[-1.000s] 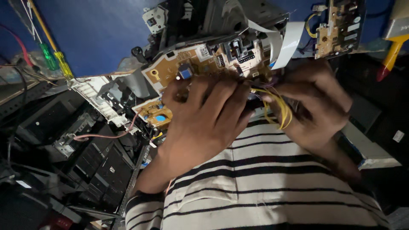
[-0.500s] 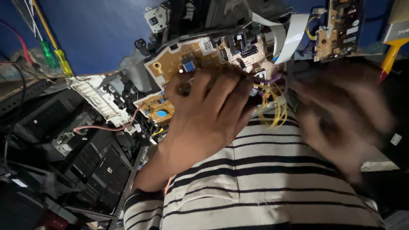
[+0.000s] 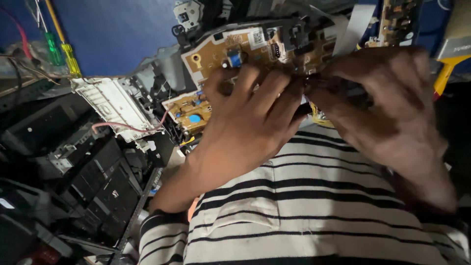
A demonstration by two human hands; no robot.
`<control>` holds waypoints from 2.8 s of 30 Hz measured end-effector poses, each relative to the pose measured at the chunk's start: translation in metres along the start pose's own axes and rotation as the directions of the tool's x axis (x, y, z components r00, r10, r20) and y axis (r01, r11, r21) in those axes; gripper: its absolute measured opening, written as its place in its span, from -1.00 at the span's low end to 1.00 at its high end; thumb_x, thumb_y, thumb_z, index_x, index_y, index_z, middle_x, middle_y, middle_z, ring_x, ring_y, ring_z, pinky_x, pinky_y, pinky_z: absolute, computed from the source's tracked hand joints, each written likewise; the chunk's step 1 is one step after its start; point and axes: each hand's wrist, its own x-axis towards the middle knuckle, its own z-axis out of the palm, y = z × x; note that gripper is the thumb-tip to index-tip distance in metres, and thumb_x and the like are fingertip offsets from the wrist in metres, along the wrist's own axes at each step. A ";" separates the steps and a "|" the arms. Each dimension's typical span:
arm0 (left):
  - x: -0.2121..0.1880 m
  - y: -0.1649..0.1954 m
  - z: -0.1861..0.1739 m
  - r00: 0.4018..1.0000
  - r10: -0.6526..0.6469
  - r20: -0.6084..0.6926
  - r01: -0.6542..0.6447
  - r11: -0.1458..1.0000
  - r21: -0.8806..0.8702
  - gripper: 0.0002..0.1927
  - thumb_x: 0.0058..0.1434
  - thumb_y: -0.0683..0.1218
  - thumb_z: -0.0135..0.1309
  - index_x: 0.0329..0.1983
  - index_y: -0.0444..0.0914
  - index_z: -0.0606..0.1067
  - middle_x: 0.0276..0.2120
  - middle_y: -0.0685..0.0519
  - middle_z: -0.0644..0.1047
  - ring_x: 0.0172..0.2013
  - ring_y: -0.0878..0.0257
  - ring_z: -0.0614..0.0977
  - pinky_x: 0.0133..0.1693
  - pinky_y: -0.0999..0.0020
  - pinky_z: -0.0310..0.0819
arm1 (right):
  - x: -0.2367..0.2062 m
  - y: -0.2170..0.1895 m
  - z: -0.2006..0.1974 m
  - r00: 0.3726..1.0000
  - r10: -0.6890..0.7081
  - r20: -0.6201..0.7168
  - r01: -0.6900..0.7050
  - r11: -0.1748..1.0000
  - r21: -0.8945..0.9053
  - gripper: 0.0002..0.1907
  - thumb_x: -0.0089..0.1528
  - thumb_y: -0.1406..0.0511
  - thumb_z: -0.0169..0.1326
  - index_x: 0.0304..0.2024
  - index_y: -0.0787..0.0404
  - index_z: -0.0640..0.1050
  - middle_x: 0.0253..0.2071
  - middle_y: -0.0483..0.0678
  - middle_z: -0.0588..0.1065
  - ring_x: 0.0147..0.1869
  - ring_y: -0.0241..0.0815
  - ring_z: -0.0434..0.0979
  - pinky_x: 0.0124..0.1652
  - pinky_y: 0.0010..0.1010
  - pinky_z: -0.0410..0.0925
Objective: The person removes a circuit board from an electronic device chassis and then connects several wires to the board by hand. The person holds the board and chassis while routing and attaching wires to connectors on the board.
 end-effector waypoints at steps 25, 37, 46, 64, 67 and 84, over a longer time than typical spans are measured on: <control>0.004 0.000 0.004 0.998 -0.050 -0.044 0.047 0.997 -0.058 -0.62 0.31 0.06 0.30 -0.02 -0.30 0.55 0.21 -0.15 0.29 0.27 -0.03 0.32 0.29 -0.16 0.02 | 0.079 0.038 -0.006 0.574 -0.784 0.236 0.792 0.459 -0.402 -0.62 0.25 0.04 0.07 -0.45 0.14 0.67 -0.43 -0.30 0.43 -0.18 -0.36 0.43 -0.14 -0.42 0.28; 0.009 0.003 0.000 0.997 -0.052 -0.052 0.050 0.998 -0.041 -0.55 0.29 0.06 0.30 0.12 -0.27 0.53 0.11 -0.01 0.33 0.18 0.06 0.33 0.21 -0.08 0.03 | 0.061 0.052 -0.008 0.713 -0.698 0.071 0.695 0.689 -0.202 -0.71 0.20 0.13 0.14 -0.51 0.17 0.59 -0.38 -0.17 0.47 -0.21 -0.26 0.41 -0.19 -0.35 0.32; 0.007 0.002 -0.001 0.998 -0.048 -0.027 0.046 0.996 -0.077 -0.58 0.36 0.06 0.26 0.12 -0.28 0.51 0.12 0.02 0.35 0.19 0.08 0.32 0.23 -0.06 0.00 | 0.039 0.058 -0.007 0.775 -0.631 0.037 0.631 0.768 -0.109 -0.73 0.21 0.20 0.19 -0.35 0.33 0.58 -0.40 -0.09 0.45 -0.30 -0.20 0.41 -0.22 -0.28 0.34; 0.006 0.001 0.004 0.996 -0.056 -0.064 0.053 0.997 -0.059 -0.67 0.32 -0.10 0.20 0.11 -0.29 0.54 0.08 0.04 0.37 0.19 0.14 0.34 0.23 0.00 -0.03 | 0.057 0.031 0.002 0.894 -0.442 -0.079 0.434 0.895 -0.100 -0.78 0.21 0.21 0.23 -0.25 0.25 0.64 -0.30 -0.13 0.47 -0.24 -0.20 0.49 -0.19 -0.28 0.28; 0.007 0.004 0.005 0.994 -0.075 -0.084 0.075 0.997 -0.001 -0.72 0.35 -0.13 0.18 0.10 -0.26 0.54 0.08 0.06 0.38 0.20 0.17 0.35 0.24 0.02 -0.02 | 0.054 0.030 0.003 0.909 -0.409 -0.081 0.401 0.911 -0.092 -0.77 0.20 0.21 0.26 -0.26 0.25 0.64 -0.30 -0.11 0.48 -0.24 -0.18 0.48 -0.20 -0.27 0.26; 0.020 0.011 -0.005 0.972 -0.176 -0.158 0.145 0.971 -0.188 -0.78 0.31 -0.20 0.20 0.01 -0.23 0.53 -0.03 0.07 0.45 0.03 0.16 0.45 0.19 0.06 0.04 | 0.039 0.014 0.018 0.957 -0.270 -0.108 0.251 0.955 -0.157 -0.81 0.22 0.22 0.24 -0.30 0.21 0.57 -0.26 -0.10 0.46 -0.18 -0.17 0.38 -0.15 -0.26 0.24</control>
